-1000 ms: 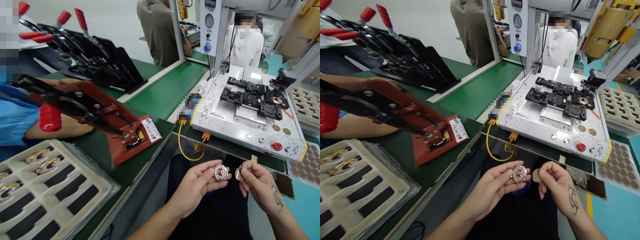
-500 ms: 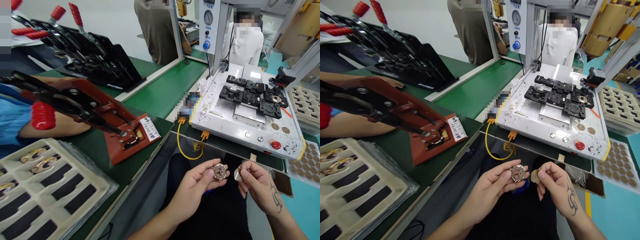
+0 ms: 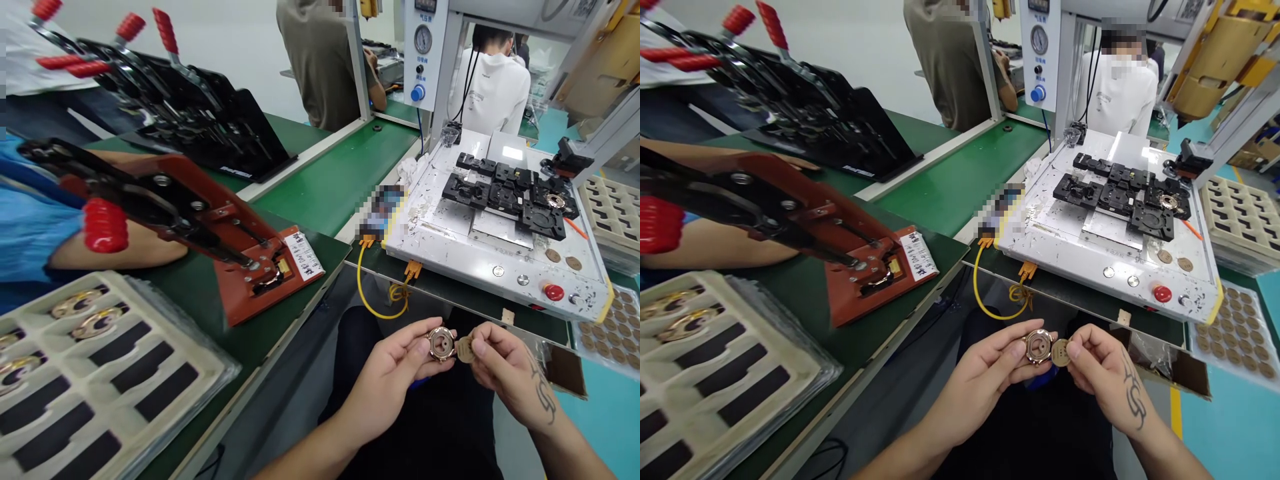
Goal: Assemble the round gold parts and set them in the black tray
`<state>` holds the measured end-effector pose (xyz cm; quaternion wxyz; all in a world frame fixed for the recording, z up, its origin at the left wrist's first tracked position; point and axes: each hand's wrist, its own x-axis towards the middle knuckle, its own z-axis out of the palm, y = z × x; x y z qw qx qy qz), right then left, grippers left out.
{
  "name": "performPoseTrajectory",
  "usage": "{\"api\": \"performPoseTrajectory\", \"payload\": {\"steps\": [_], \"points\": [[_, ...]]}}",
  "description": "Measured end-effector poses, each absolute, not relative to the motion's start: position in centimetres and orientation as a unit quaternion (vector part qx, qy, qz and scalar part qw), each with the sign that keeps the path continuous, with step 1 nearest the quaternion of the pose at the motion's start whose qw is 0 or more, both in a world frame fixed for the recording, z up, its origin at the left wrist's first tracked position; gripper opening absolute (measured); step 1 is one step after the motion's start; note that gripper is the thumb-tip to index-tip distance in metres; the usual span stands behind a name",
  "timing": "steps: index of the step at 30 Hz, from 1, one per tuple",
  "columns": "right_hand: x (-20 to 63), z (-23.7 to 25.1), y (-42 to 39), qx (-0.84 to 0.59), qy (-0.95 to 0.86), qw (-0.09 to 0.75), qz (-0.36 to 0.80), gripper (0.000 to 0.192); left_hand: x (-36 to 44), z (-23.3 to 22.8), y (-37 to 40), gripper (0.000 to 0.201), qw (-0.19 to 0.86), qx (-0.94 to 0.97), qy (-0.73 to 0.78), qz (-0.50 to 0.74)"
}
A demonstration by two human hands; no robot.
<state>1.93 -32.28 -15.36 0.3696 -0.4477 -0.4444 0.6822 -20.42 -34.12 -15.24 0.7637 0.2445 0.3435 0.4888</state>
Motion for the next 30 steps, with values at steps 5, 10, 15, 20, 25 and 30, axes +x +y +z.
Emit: {"api": "performPoseTrajectory", "payload": {"steps": [5,10,15,20,25,30], "points": [[0.6,-13.9,-31.9,-0.48,-0.567,0.392,0.543,0.029,-20.1,-15.1,-34.2,0.051,0.745,0.276,0.352,0.495],[-0.6,-13.6,-31.9,-0.462,-0.587,0.371,0.552,0.026,-19.9,-14.9,-34.3,0.05,0.733,0.306,0.353,0.494],[-0.8,-13.7,-32.0,-0.467,-0.587,0.381,0.54,0.027,-19.9,-14.8,-34.5,0.05,0.732,0.312,0.35,0.495],[-0.7,-13.9,-32.2,-0.472,-0.592,0.383,0.529,0.027,-19.6,-15.0,-34.6,0.051,0.727,0.32,0.353,0.494],[-0.6,-14.4,-32.3,-0.471,-0.6,0.387,0.518,0.025,-19.3,-15.0,-34.8,0.05,0.719,0.333,0.358,0.493],[-0.7,-14.8,-32.5,-0.474,-0.605,0.399,0.5,0.022,-19.2,-15.2,-34.7,0.054,0.708,0.348,0.368,0.493]]}}
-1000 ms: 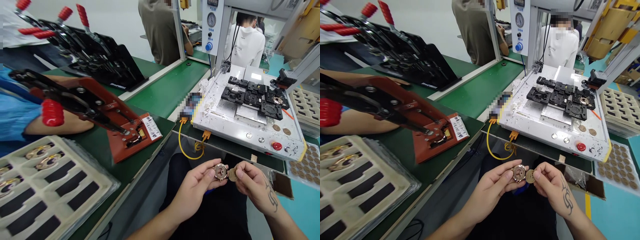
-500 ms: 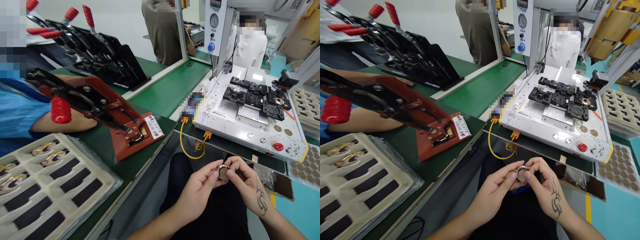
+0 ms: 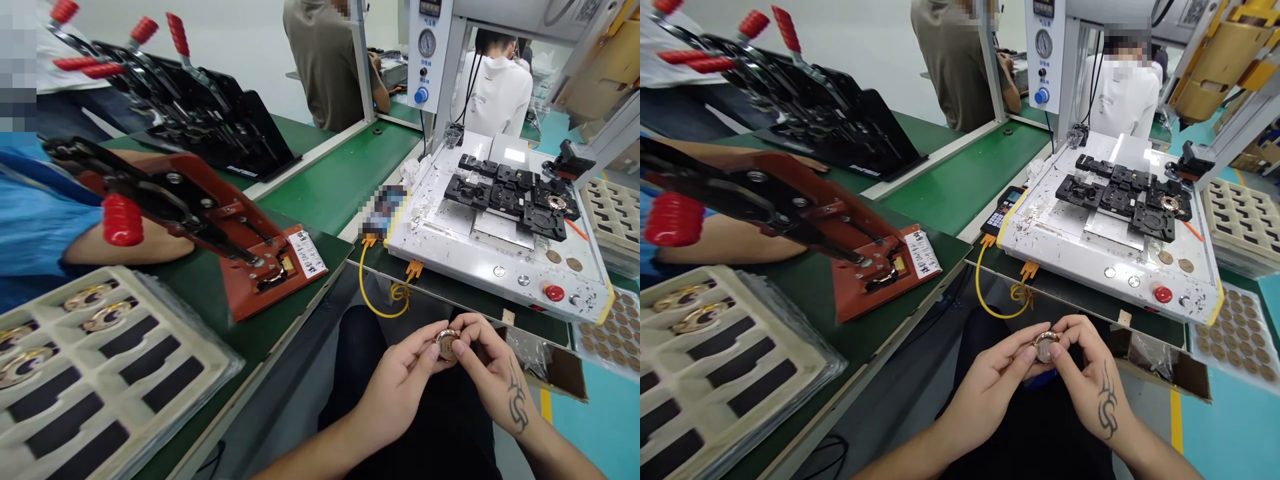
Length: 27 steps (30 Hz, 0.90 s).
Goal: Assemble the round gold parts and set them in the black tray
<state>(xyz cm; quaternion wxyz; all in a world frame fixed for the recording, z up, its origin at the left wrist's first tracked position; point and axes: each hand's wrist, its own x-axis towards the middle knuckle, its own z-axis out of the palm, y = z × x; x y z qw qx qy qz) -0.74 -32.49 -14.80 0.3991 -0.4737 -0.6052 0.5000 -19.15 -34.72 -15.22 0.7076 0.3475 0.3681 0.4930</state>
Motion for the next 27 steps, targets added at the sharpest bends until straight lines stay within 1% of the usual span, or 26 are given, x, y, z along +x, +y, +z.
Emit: {"api": "performPoseTrajectory", "payload": {"steps": [4,7,9,11,13,15,17,19,21,22,25,27], "points": [[-1.0,-14.8,-32.8,-0.485,-0.616,0.402,0.473,0.023,-19.0,-15.8,-34.9,0.052,0.691,0.364,0.38,0.495],[-1.2,-15.0,-33.0,-0.491,-0.642,0.403,0.43,0.024,-18.9,-16.2,-35.2,0.048,0.666,0.387,0.403,0.495],[-1.1,-15.3,-33.0,-0.501,-0.657,0.407,0.39,0.02,-18.9,-16.5,-35.2,0.045,0.644,0.408,0.418,0.493],[-1.0,-15.4,-32.8,-0.523,-0.663,0.397,0.361,0.011,-19.1,-16.5,-35.2,0.042,0.635,0.426,0.421,0.488],[-0.9,-15.4,-32.5,-0.514,-0.686,0.366,0.361,0.014,-19.5,-16.3,-35.0,0.044,0.631,0.454,0.419,0.468],[-0.8,-15.2,-32.1,-0.475,-0.723,0.341,0.369,0.014,-20.2,-15.8,-34.6,0.05,0.617,0.504,0.423,0.431],[-0.8,-14.8,-31.6,-0.443,-0.737,0.347,0.374,0.013,-21.0,-15.2,-34.2,0.054,0.597,0.539,0.431,0.409],[-1.1,-14.4,-31.1,-0.448,-0.707,0.37,0.403,0.014,-21.5,-14.7,-33.7,0.055,0.596,0.522,0.432,0.432],[-1.6,-14.1,-30.7,-0.46,-0.647,0.383,0.472,0.023,-21.8,-14.4,-33.4,0.054,0.607,0.473,0.43,0.472],[-1.9,-14.1,-30.6,-0.462,-0.612,0.388,0.511,0.028,-21.9,-14.3,-33.3,0.051,0.613,0.452,0.431,0.484],[-3.1,-14.5,-30.4,-0.455,-0.527,0.398,0.597,0.039,-21.8,-14.4,-33.1,0.029,0.619,0.421,0.445,0.491],[-3.7,-14.8,-30.4,-0.446,-0.509,0.401,0.618,0.041,-21.8,-14.4,-33.2,0.025,0.613,0.42,0.455,0.491]]}}
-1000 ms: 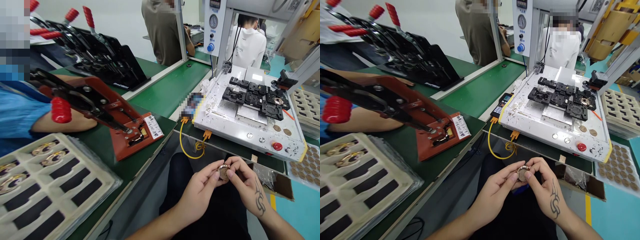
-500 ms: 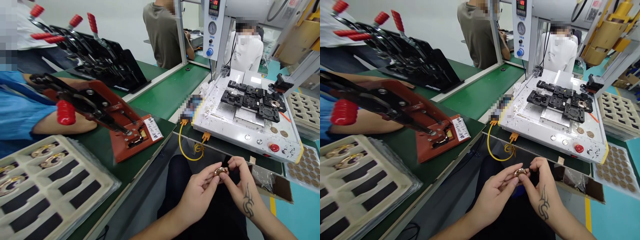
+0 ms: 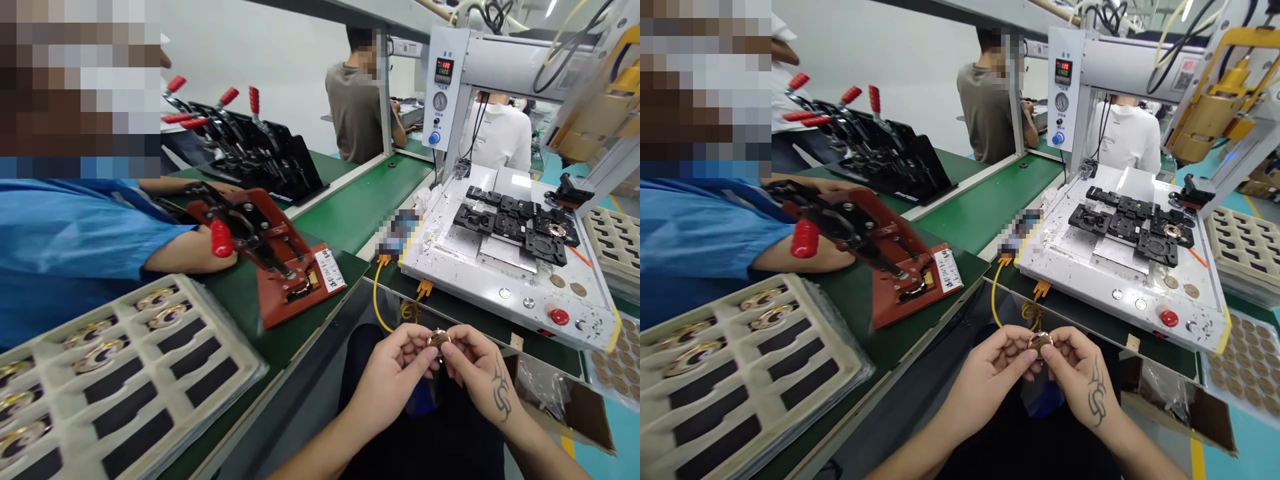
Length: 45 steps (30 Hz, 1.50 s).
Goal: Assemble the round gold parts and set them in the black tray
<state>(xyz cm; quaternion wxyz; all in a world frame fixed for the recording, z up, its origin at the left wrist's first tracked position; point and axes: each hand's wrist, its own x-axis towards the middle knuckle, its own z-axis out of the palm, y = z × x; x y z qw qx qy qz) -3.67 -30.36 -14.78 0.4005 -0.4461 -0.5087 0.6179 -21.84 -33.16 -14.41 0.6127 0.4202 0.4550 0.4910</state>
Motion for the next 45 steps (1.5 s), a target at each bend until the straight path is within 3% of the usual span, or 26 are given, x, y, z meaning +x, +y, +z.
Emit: {"api": "performPoseTrajectory", "payload": {"steps": [10,24,27,31,35,38,42,45], "points": [[-4.5,-14.9,-29.9,-0.421,-0.534,0.383,0.625,0.042,-22.2,-14.0,-33.7,0.03,0.568,0.431,0.481,0.51],[-4.4,-14.4,-29.3,-0.408,-0.552,0.342,0.642,0.038,-23.2,-13.5,-33.5,0.038,0.597,0.424,0.461,0.5],[-3.9,-14.2,-28.8,-0.379,-0.635,0.359,0.57,0.041,-23.4,-13.2,-33.3,0.035,0.592,0.432,0.46,0.501],[-3.3,-14.1,-27.7,-0.28,-0.816,0.327,0.386,0.038,-23.2,-13.3,-33.6,0.026,0.557,0.449,0.483,0.505],[-3.7,-14.6,-26.6,-0.197,-0.888,0.331,0.251,0.056,-24.6,-11.9,-34.1,0.022,0.505,0.516,0.51,0.467],[-4.8,-14.1,-25.8,-0.181,-0.886,0.365,0.223,0.059,-28.4,-7.9,-33.9,0.036,0.371,0.589,0.534,0.48],[-6.7,-12.4,-24.5,-0.175,-0.863,0.399,0.256,0.047,-35.9,-2.2,-31.6,0.015,-0.001,0.622,0.549,0.559],[-8.1,-11.9,-23.4,-0.163,-0.864,0.398,0.262,0.039,-39.9,-0.9,-29.1,0.039,-0.048,0.716,0.503,0.483]]}}
